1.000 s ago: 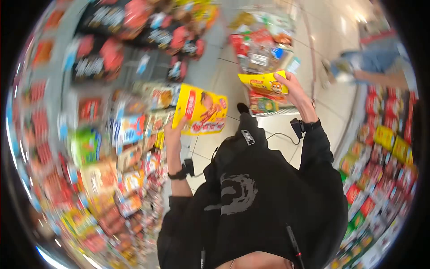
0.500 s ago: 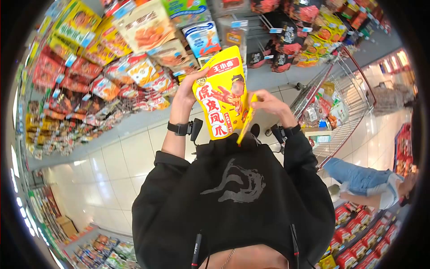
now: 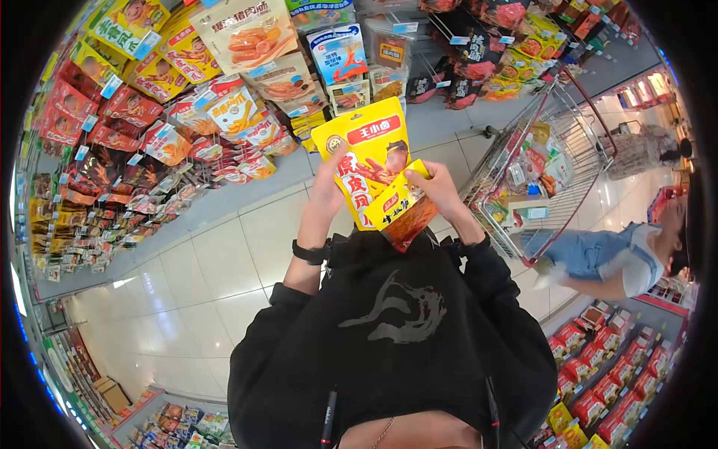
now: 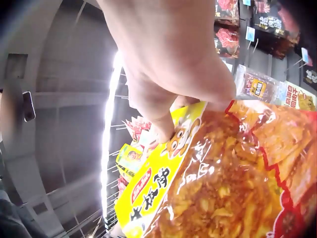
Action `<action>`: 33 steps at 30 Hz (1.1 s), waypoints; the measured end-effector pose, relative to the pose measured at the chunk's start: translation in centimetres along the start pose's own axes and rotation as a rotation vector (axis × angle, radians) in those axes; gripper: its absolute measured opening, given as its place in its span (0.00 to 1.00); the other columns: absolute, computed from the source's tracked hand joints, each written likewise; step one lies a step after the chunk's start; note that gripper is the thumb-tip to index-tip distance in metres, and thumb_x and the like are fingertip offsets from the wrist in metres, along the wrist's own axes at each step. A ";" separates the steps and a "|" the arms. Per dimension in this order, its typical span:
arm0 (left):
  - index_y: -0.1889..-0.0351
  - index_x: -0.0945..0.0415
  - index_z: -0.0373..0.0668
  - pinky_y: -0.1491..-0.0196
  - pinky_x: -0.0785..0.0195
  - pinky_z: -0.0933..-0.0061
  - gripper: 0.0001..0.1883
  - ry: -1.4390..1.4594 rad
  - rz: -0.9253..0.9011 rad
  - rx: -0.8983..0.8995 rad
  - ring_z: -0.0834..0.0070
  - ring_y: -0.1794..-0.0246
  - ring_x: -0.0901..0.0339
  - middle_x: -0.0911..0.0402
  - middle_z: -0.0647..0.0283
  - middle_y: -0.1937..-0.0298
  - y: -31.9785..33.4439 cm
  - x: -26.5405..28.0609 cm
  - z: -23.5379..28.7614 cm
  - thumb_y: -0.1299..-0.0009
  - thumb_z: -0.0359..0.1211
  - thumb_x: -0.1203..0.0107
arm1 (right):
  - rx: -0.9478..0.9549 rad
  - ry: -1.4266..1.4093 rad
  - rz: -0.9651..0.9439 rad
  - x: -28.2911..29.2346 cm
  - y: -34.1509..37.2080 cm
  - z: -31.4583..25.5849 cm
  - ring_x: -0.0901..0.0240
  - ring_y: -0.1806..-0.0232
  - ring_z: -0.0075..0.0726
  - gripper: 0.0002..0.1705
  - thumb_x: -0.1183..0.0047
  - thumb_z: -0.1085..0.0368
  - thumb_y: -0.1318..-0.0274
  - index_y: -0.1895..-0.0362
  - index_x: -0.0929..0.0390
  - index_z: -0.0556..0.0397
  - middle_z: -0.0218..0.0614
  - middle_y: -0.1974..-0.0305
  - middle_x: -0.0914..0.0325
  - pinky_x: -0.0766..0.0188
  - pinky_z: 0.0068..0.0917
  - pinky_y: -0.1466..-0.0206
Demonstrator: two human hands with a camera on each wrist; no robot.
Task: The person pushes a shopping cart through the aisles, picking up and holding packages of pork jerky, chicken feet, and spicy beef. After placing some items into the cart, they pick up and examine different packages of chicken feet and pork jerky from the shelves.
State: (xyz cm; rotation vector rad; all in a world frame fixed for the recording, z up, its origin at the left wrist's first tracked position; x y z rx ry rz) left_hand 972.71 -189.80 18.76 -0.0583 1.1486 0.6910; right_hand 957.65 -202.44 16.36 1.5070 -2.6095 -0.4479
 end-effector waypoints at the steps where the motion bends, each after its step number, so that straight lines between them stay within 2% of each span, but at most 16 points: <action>1: 0.42 0.31 0.39 0.45 0.28 0.68 0.18 -0.136 0.054 0.029 0.70 0.48 0.21 0.21 0.59 0.46 0.3 1.0 -1.1 0.26 0.37 0.47 | -0.008 0.004 0.002 -0.2 0.7 -0.1 0.25 0.66 0.16 0.13 0.43 0.64 0.39 0.57 0.21 0.61 0.30 0.64 0.18 0.29 0.20 0.61; 2: 0.42 0.30 0.39 0.45 0.28 0.67 0.18 -0.272 0.111 0.055 0.71 0.48 0.21 0.21 0.59 0.45 0.6 2.0 -1.9 0.25 0.37 0.49 | -0.009 0.021 0.052 0.0 1.3 -0.5 0.26 0.67 0.16 0.12 0.43 0.64 0.39 0.58 0.21 0.61 0.29 0.66 0.18 0.30 0.20 0.62; 6: 0.43 0.30 0.40 0.48 0.26 0.69 0.18 -0.153 0.054 0.107 0.73 0.49 0.20 0.20 0.61 0.46 0.5 2.1 -3.4 0.26 0.39 0.47 | 0.034 0.132 0.144 1.3 3.0 -0.9 0.28 0.70 0.15 0.11 0.43 0.65 0.40 0.61 0.20 0.63 0.28 0.70 0.19 0.31 0.19 0.65; 10: 0.42 0.30 0.39 0.45 0.26 0.67 0.18 -0.144 0.019 0.064 0.72 0.49 0.20 0.21 0.60 0.45 0.3 1.6 -3.8 0.26 0.38 0.48 | 0.073 0.172 0.205 2.3 3.8 -1.0 0.29 0.70 0.14 0.11 0.41 0.65 0.41 0.61 0.20 0.63 0.28 0.71 0.19 0.32 0.18 0.65; 14: 0.42 0.31 0.41 0.47 0.26 0.67 0.18 -0.103 0.049 0.041 0.73 0.49 0.20 0.20 0.61 0.45 1.8 0.8 -3.9 0.26 0.39 0.47 | 0.076 0.091 0.143 2.2 4.2 -0.4 0.29 0.70 0.14 0.11 0.41 0.65 0.41 0.62 0.19 0.63 0.28 0.71 0.19 0.32 0.18 0.66; 17: 0.40 0.32 0.41 0.46 0.26 0.67 0.20 -0.001 0.073 0.090 0.72 0.49 0.21 0.21 0.61 0.45 3.9 0.8 -4.9 0.26 0.39 0.46 | 0.066 0.031 0.083 2.0 4.3 0.1 0.29 0.70 0.14 0.11 0.41 0.66 0.41 0.62 0.18 0.64 0.28 0.71 0.19 0.32 0.18 0.66; 18: 0.40 0.32 0.41 0.46 0.26 0.67 0.20 -0.004 0.091 0.061 0.72 0.49 0.21 0.21 0.61 0.45 4.8 1.6 -5.3 0.26 0.39 0.46 | 0.042 0.003 0.067 1.9 4.3 0.8 0.28 0.71 0.15 0.11 0.41 0.66 0.41 0.62 0.18 0.64 0.28 0.72 0.19 0.32 0.17 0.67; 20: 0.39 0.33 0.41 0.44 0.28 0.67 0.21 -0.206 0.139 0.024 0.71 0.48 0.21 0.21 0.60 0.45 6.9 2.9 -6.7 0.27 0.37 0.45 | -0.006 -0.041 0.039 2.2 4.5 2.3 0.27 0.72 0.16 0.10 0.42 0.67 0.41 0.63 0.19 0.64 0.29 0.73 0.19 0.31 0.17 0.68; 22: 0.40 0.32 0.41 0.45 0.28 0.68 0.21 -0.268 0.118 0.014 0.72 0.48 0.21 0.21 0.61 0.45 8.7 3.4 -8.3 0.29 0.36 0.43 | -0.038 -0.055 -0.020 1.6 4.3 3.4 0.27 0.72 0.16 0.10 0.42 0.66 0.40 0.63 0.19 0.63 0.29 0.73 0.19 0.31 0.17 0.68; 24: 0.41 0.31 0.41 0.48 0.27 0.70 0.21 -0.390 0.223 -0.098 0.74 0.50 0.21 0.21 0.64 0.46 10.8 5.0 -9.1 0.29 0.35 0.42 | -0.107 -0.082 -0.059 0.4 5.1 4.5 0.27 0.72 0.15 0.10 0.42 0.65 0.40 0.63 0.20 0.62 0.29 0.71 0.19 0.32 0.17 0.69; 25: 0.43 0.30 0.41 0.49 0.27 0.71 0.19 -0.404 0.259 -0.084 0.76 0.51 0.21 0.21 0.65 0.48 11.9 7.1 -9.7 0.30 0.34 0.41 | -0.074 -0.055 -0.121 -0.3 5.4 4.8 0.27 0.71 0.15 0.10 0.42 0.64 0.39 0.62 0.20 0.61 0.29 0.69 0.19 0.32 0.17 0.68; 29: 0.45 0.29 0.41 0.47 0.29 0.72 0.16 -0.389 0.301 -0.197 0.77 0.49 0.23 0.20 0.65 0.49 14.4 7.1 -7.3 0.29 0.34 0.42 | -0.053 -0.128 -0.166 -1.5 6.2 5.5 0.27 0.68 0.16 0.11 0.44 0.63 0.37 0.60 0.20 0.60 0.29 0.67 0.19 0.31 0.18 0.65; 33: 0.42 0.30 0.42 0.45 0.30 0.70 0.17 -0.356 0.393 -0.364 0.77 0.46 0.24 0.21 0.66 0.46 17.6 9.8 -4.1 0.28 0.35 0.44 | -0.001 -0.178 -0.173 -3.4 7.5 3.0 0.26 0.67 0.16 0.10 0.46 0.64 0.36 0.59 0.20 0.60 0.29 0.65 0.19 0.31 0.19 0.64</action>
Point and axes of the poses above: each hand's wrist, its own y-axis away from the middle knuckle, its own x-axis out of the back of the hand, z = x × y, the point moved 9 cm from there along -y, towards the middle knuckle
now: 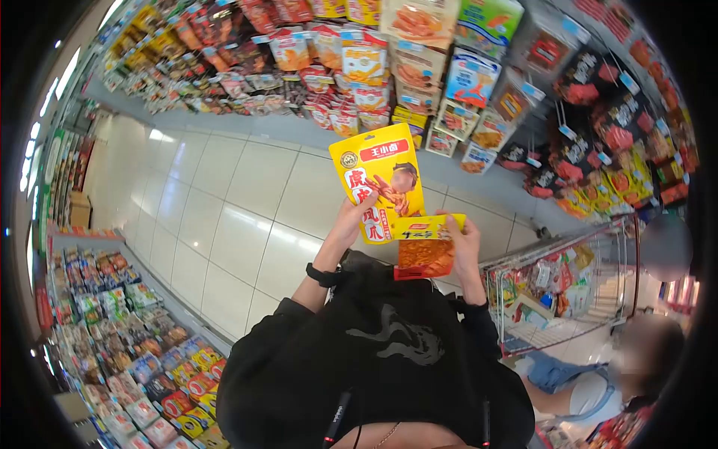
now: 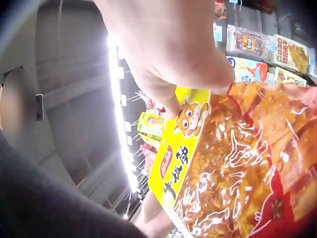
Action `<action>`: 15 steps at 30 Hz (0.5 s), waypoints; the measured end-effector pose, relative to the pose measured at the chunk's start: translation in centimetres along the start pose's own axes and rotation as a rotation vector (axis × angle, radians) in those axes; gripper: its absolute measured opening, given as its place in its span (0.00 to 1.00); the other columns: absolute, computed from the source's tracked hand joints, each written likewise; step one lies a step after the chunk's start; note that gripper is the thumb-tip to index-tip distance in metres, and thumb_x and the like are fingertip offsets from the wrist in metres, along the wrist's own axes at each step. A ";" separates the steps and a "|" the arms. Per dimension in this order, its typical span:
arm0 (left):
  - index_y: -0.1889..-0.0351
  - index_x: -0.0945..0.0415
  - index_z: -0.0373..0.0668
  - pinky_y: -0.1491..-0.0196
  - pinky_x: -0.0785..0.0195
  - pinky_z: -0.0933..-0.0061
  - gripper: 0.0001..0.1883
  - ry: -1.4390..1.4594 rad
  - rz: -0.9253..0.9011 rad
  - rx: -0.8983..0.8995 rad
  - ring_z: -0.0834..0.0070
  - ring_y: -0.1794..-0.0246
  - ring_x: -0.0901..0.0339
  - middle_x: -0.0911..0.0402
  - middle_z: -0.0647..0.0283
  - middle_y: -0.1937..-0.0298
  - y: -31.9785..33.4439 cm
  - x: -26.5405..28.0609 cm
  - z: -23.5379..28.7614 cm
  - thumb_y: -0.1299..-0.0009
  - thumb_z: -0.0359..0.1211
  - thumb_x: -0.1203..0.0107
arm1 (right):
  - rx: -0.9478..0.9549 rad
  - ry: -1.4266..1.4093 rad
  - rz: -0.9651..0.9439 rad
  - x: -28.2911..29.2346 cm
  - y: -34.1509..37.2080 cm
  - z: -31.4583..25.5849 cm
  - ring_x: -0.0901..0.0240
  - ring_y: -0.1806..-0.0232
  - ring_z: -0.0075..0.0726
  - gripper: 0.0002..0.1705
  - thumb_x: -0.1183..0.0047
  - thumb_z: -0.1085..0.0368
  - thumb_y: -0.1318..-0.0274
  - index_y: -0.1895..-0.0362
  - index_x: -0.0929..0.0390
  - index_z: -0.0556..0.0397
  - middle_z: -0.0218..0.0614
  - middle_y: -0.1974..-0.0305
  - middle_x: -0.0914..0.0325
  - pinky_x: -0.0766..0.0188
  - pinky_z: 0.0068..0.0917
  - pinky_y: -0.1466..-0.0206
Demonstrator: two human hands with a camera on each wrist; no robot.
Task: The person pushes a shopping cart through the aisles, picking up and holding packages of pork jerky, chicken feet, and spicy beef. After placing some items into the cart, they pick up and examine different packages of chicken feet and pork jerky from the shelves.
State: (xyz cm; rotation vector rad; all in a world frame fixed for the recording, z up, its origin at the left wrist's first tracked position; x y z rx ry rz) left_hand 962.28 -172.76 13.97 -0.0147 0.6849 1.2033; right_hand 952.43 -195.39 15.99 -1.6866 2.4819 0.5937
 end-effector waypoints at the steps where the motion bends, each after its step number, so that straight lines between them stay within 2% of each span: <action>1: 0.42 0.30 0.42 0.45 0.30 0.70 0.17 0.006 0.018 -0.025 0.77 0.46 0.24 0.21 0.66 0.46 0.4 1.2 0.9 0.28 0.35 0.44 | 0.005 0.019 0.025 0.5 0.1 0.3 0.27 0.67 0.16 0.10 0.47 0.64 0.35 0.60 0.21 0.59 0.29 0.65 0.19 0.30 0.19 0.64; 6: 0.44 0.28 0.42 0.48 0.29 0.72 0.15 0.024 0.188 -0.197 0.78 0.49 0.22 0.20 0.66 0.48 2.8 9.0 6.1 0.27 0.34 0.45 | 0.052 0.037 0.104 -0.9 0.2 1.9 0.28 0.68 0.15 0.09 0.48 0.63 0.34 0.63 0.23 0.57 0.27 0.68 0.21 0.30 0.20 0.64; 9: 0.44 0.28 0.43 0.49 0.28 0.73 0.15 0.002 0.282 -0.248 0.78 0.51 0.22 0.20 0.65 0.48 4.6 14.9 8.3 0.27 0.34 0.45 | 0.108 0.088 0.085 -4.4 0.3 2.6 0.28 0.68 0.15 0.09 0.47 0.63 0.34 0.62 0.23 0.58 0.27 0.67 0.21 0.30 0.20 0.63; 13: 0.45 0.28 0.42 0.50 0.27 0.73 0.15 0.042 0.320 -0.318 0.77 0.52 0.21 0.20 0.65 0.49 8.3 19.9 12.6 0.27 0.34 0.45 | 0.101 0.159 0.096 -10.1 0.6 4.3 0.28 0.67 0.16 0.10 0.47 0.63 0.34 0.62 0.23 0.58 0.28 0.67 0.21 0.30 0.20 0.63; 15: 0.45 0.28 0.41 0.51 0.27 0.73 0.15 0.047 0.343 -0.325 0.77 0.52 0.21 0.19 0.64 0.49 9.9 22.9 13.9 0.27 0.34 0.45 | 0.129 0.201 0.059 -13.1 0.7 5.2 0.27 0.66 0.17 0.11 0.47 0.62 0.34 0.57 0.23 0.59 0.28 0.64 0.21 0.30 0.20 0.61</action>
Point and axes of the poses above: each hand's wrist, its own y-axis away from the middle knuckle, its own x-axis out of the back of the hand, z = x × y, the point moved 9 cm from there along -y, towards the middle knuckle
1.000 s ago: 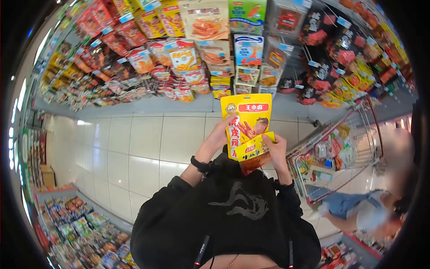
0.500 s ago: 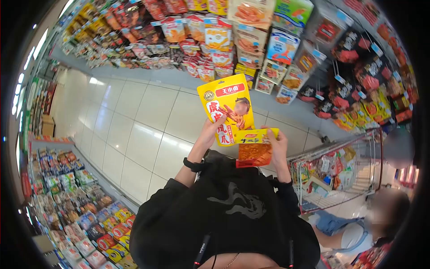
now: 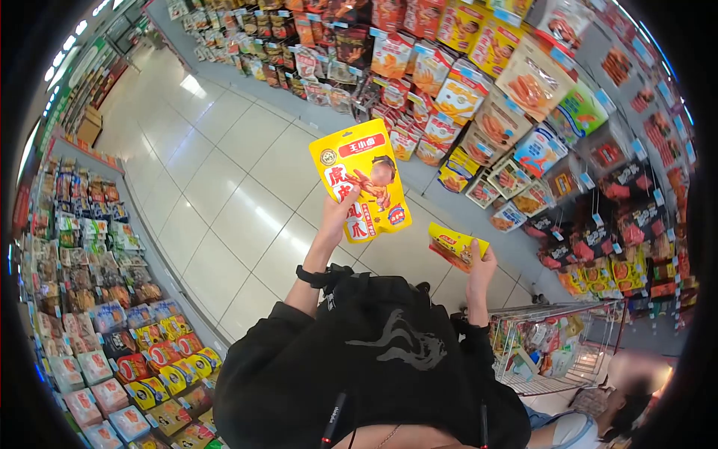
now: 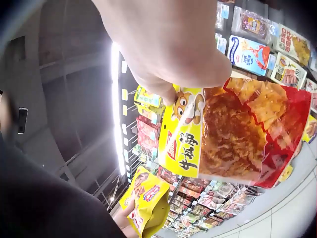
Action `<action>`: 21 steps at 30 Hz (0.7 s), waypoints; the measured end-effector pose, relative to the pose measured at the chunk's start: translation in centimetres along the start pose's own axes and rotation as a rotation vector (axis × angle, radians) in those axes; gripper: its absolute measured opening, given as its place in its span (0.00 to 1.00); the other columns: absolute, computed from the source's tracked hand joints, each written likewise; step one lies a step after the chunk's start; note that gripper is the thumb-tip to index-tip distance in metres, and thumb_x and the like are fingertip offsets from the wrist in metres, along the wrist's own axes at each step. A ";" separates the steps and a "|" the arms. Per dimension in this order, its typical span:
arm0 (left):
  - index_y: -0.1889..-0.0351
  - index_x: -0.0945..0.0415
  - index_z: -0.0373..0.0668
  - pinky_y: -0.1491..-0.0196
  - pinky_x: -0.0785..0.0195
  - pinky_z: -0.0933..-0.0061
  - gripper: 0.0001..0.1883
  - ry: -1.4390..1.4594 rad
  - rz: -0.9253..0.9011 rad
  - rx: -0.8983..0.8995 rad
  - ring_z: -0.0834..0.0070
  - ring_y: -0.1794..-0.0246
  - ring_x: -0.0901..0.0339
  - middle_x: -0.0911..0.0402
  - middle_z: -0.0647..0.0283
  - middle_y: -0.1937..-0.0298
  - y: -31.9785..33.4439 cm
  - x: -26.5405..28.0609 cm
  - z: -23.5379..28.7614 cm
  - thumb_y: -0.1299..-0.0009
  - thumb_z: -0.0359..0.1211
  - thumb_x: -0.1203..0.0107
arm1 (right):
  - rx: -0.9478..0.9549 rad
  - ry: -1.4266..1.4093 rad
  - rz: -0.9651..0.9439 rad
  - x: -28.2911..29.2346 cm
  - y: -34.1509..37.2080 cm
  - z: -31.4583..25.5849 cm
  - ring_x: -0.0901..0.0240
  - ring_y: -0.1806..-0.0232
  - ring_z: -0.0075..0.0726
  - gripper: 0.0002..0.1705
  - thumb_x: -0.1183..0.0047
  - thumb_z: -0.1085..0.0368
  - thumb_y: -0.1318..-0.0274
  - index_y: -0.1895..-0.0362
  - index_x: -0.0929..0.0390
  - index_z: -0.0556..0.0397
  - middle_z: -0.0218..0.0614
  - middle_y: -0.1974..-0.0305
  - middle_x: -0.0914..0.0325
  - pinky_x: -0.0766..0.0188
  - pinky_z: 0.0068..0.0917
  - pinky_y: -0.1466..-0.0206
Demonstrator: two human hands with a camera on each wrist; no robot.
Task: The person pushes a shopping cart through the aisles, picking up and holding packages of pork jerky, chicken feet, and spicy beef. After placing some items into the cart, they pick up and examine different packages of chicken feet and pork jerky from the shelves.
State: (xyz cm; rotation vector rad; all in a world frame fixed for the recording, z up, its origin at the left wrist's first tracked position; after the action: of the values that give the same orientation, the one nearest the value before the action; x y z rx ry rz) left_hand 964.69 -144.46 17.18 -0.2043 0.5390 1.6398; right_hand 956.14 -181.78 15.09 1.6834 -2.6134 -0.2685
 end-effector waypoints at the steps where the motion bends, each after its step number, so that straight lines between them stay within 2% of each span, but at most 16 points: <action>1: 0.45 0.28 0.41 0.51 0.27 0.73 0.15 -0.012 0.008 0.002 0.77 0.52 0.20 0.19 0.64 0.50 -0.1 1.3 0.6 0.27 0.34 0.45 | 0.004 0.008 -0.011 -1.3 0.0 0.3 0.27 0.66 0.17 0.11 0.47 0.62 0.34 0.57 0.23 0.59 0.28 0.64 0.21 0.30 0.20 0.61; 8: 0.46 0.28 0.40 0.51 0.26 0.73 0.15 0.060 0.071 -0.003 0.76 0.53 0.20 0.19 0.63 0.50 0.4 9.5 4.1 0.28 0.34 0.44 | -0.013 -0.121 0.016 -8.9 1.0 2.2 0.25 0.63 0.20 0.11 0.47 0.63 0.34 0.56 0.24 0.58 0.30 0.62 0.21 0.28 0.22 0.59; 10: 0.48 0.27 0.39 0.55 0.25 0.74 0.15 0.054 0.110 -0.041 0.78 0.57 0.19 0.18 0.64 0.53 0.5 11.4 4.7 0.29 0.34 0.42 | -0.032 -0.138 0.021 -10.8 1.4 2.4 0.25 0.63 0.20 0.11 0.48 0.63 0.34 0.55 0.24 0.58 0.30 0.62 0.21 0.27 0.22 0.59; 15: 0.47 0.27 0.39 0.55 0.26 0.74 0.16 0.082 0.111 0.021 0.78 0.57 0.19 0.18 0.64 0.53 0.0 13.7 6.0 0.30 0.35 0.41 | -0.040 -0.091 -0.019 -14.2 0.7 2.2 0.24 0.62 0.21 0.12 0.48 0.62 0.34 0.55 0.25 0.59 0.31 0.61 0.21 0.27 0.23 0.58; 17: 0.47 0.27 0.38 0.55 0.25 0.74 0.17 0.118 0.091 -0.040 0.77 0.57 0.19 0.18 0.64 0.52 -0.7 14.0 7.2 0.30 0.35 0.41 | -0.031 -0.078 -0.054 -15.6 0.1 1.8 0.24 0.62 0.21 0.12 0.47 0.61 0.34 0.55 0.24 0.58 0.31 0.61 0.20 0.27 0.23 0.58; 21: 0.45 0.28 0.39 0.53 0.25 0.73 0.17 0.105 0.118 -0.030 0.76 0.55 0.19 0.19 0.62 0.50 -2.4 15.7 7.9 0.29 0.34 0.42 | -0.039 -0.056 -0.070 -17.9 -1.7 2.3 0.23 0.61 0.22 0.13 0.47 0.61 0.34 0.54 0.24 0.59 0.33 0.60 0.19 0.27 0.23 0.56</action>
State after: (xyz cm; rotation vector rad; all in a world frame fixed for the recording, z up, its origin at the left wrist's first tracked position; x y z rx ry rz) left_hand 966.09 -126.79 16.70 -0.2864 0.6167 1.7592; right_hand 964.88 -165.94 13.88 1.7820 -2.5735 -0.3719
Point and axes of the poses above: each hand's wrist, its own y-axis away from the middle knuckle, its own x-axis out of the back of the hand, z = x × y, the point moved 9 cm from there along -y, towards the middle knuckle
